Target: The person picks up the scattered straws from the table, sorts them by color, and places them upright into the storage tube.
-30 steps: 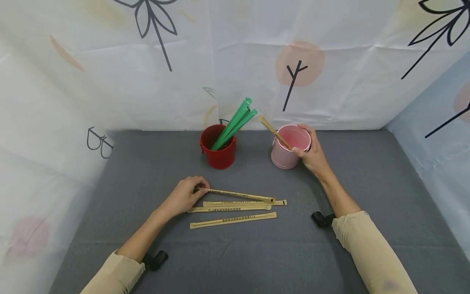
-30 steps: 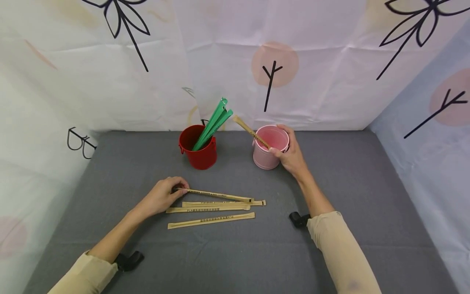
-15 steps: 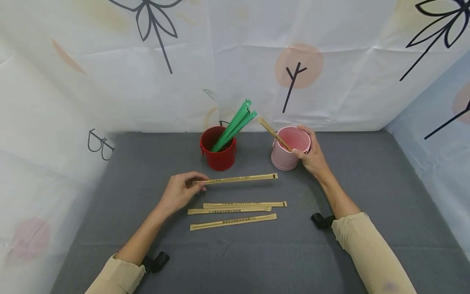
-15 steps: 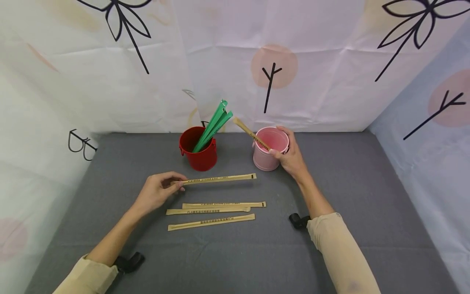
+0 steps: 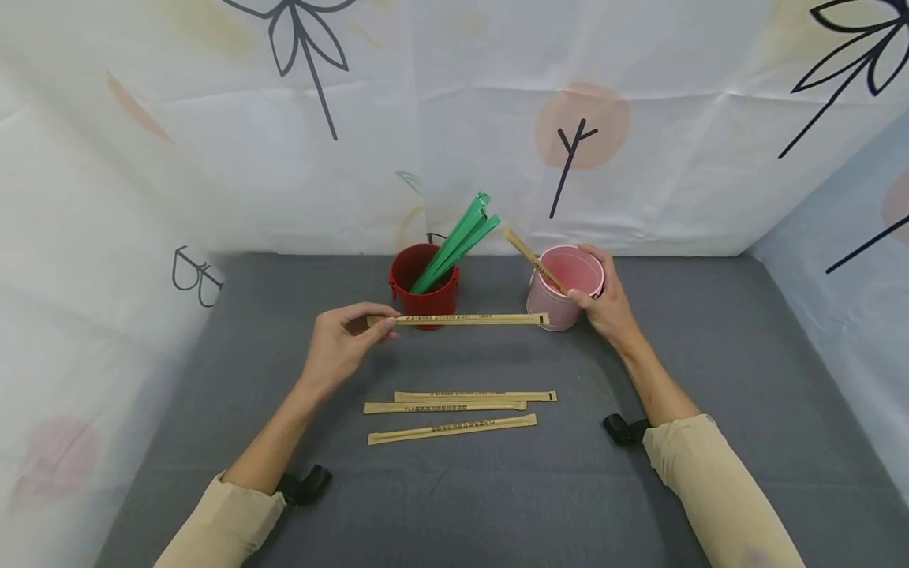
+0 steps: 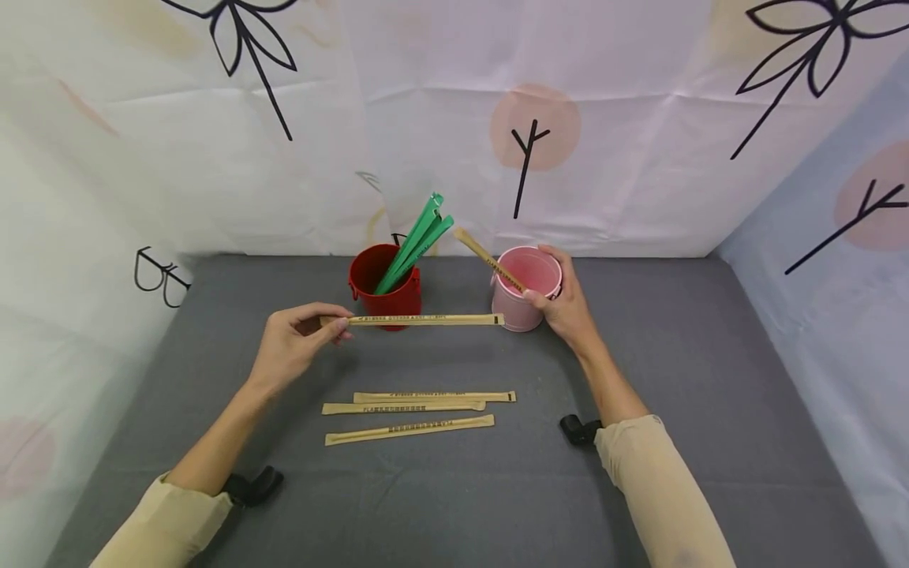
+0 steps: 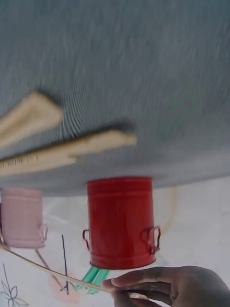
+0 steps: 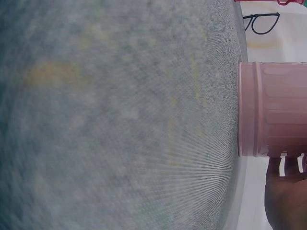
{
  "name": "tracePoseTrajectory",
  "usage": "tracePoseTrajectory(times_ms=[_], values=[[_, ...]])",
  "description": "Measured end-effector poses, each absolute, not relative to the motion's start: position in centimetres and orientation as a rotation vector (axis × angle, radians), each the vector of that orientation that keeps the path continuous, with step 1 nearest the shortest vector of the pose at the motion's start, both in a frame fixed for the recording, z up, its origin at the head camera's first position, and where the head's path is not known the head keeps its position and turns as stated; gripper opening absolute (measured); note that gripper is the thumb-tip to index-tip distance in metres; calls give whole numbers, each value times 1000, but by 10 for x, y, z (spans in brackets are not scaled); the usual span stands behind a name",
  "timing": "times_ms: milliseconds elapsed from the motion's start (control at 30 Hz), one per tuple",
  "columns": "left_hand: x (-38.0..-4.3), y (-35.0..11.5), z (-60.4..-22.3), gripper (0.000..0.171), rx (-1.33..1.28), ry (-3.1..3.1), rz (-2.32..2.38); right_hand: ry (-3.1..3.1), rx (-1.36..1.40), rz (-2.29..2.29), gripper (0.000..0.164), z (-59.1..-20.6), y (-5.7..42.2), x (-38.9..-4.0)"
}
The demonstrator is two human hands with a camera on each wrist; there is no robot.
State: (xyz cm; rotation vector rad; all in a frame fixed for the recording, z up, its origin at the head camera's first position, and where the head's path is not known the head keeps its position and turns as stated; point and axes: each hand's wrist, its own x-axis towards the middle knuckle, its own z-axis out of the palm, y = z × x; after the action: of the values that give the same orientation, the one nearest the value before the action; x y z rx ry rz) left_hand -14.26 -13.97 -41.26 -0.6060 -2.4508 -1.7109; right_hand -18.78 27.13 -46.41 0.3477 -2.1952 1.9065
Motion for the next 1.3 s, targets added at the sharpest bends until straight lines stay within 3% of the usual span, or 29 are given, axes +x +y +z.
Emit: tracePoseTrajectory(times_ms=[600,967,1300], values=[[-163,-95,-353,15,-621,-2343,-1757,-2196,349,1911,74,-468,272,-190],[-197,-82,-374,15,-638,-2289,-1731,-2188,355,1918,77,-469,272,-189],[-205,-61,-377,16,-647,-2170,-2008,-2195,335,1912,75,-471,274,-187]])
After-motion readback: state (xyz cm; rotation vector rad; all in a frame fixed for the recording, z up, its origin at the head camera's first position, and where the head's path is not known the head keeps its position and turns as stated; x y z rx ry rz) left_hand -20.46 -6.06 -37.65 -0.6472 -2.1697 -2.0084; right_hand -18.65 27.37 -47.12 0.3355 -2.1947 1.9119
